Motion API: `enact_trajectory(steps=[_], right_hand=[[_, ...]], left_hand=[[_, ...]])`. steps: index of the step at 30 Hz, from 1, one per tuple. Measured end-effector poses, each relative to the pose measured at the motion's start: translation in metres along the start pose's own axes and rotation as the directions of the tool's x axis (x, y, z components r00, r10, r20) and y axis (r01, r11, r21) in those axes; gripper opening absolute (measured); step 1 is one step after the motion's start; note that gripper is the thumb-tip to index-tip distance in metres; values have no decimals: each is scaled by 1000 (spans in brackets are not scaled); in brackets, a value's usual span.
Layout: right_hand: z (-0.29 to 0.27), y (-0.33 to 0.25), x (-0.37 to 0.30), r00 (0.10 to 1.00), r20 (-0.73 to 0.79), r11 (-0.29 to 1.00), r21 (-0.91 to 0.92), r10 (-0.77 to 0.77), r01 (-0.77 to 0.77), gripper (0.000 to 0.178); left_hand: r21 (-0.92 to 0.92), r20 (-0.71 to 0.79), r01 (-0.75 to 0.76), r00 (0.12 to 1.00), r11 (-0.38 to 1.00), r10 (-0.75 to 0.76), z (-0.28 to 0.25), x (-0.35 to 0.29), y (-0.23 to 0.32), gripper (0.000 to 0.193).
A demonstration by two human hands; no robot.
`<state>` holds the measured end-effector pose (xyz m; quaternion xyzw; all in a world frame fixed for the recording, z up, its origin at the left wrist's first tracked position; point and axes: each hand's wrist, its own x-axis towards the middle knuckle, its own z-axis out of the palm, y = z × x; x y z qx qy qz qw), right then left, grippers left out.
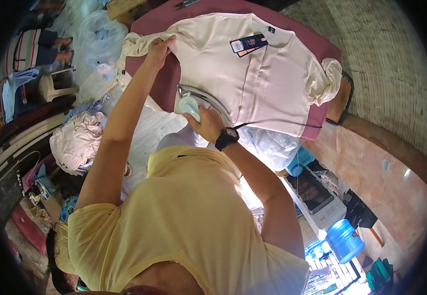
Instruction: The person places a garment onto an ironing board and irons it using a steam iron.
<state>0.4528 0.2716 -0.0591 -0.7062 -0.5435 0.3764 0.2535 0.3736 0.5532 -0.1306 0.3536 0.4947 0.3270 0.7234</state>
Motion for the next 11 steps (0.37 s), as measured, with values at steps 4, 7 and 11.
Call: enact_trajectory(steps=[4,7,11], right_hand=[[4,-44,38,980,-173,995,37,99,-94,55],[21,-55,70,967,-220,990,85,129,-113,54],[11,-21,47,988,-147,987,151,-41,63,54]], left_hand=[[235,-37,-103,993,966,114,1,15,-12,20],[532,49,-54,998,845,33,-21,29,-5,22],[785,358,-249,930,568,-88,-35,8,32,28]])
